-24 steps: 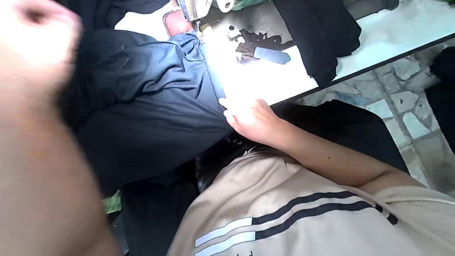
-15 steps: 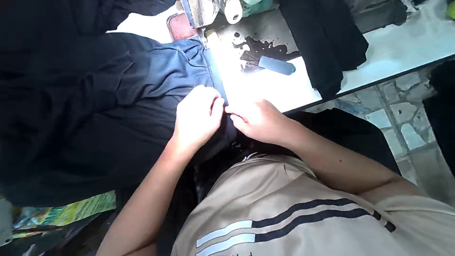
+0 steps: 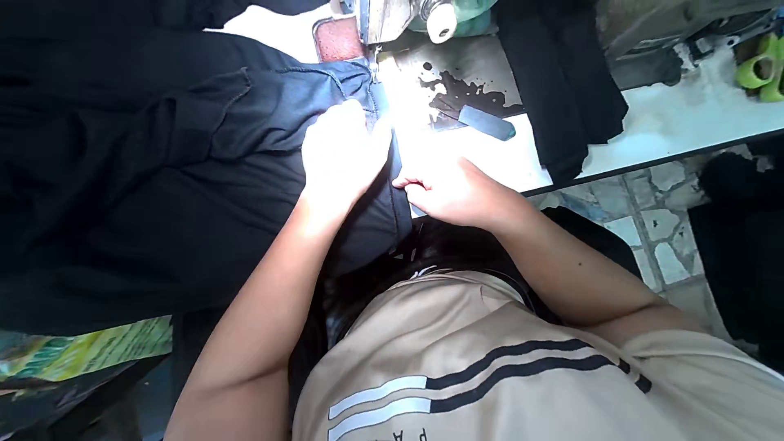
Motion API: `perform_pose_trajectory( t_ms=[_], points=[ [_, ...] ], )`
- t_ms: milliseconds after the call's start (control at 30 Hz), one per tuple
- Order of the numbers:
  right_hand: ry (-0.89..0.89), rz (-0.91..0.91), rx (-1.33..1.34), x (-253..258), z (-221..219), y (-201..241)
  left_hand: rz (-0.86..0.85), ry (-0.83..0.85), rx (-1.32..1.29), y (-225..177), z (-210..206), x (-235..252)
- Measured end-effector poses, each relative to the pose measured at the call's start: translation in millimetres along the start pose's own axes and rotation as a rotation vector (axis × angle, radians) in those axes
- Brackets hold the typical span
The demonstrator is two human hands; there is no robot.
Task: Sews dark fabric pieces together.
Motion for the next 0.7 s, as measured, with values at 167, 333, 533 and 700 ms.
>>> perform_pose_trajectory(
  t_ms=[167, 333, 533, 700],
  points=[
    [-0.016, -0.001, -0.032, -7.1, -4.0, 1.0, 0.023, 0.072, 0.112, 9.2, 1.2, 27.7],
    [-0.008, 0.061, 0.022, -4.4, -0.9, -4.9, -0.279, -0.210, -0.026, 15.9, -4.7, -36.1],
    [-0.164, 0.050, -0.070, 49.6, 23.0, -24.7, -0.482, -0.211, 0.039, 12.9, -50.8, -109.5],
    [-0.226, 0.029, -0.241, 66.6, 19.4, -32.5, -0.413, -0.279, -0.230, -2.7, -26.6, -102.0]
  ],
)
Point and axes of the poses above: each hand's wrist, its own x-axis towards the middle knuckle, its own z-axis out of the back of the hand, y = z × x, the point moved 1 cm from there along x, towards the middle knuckle
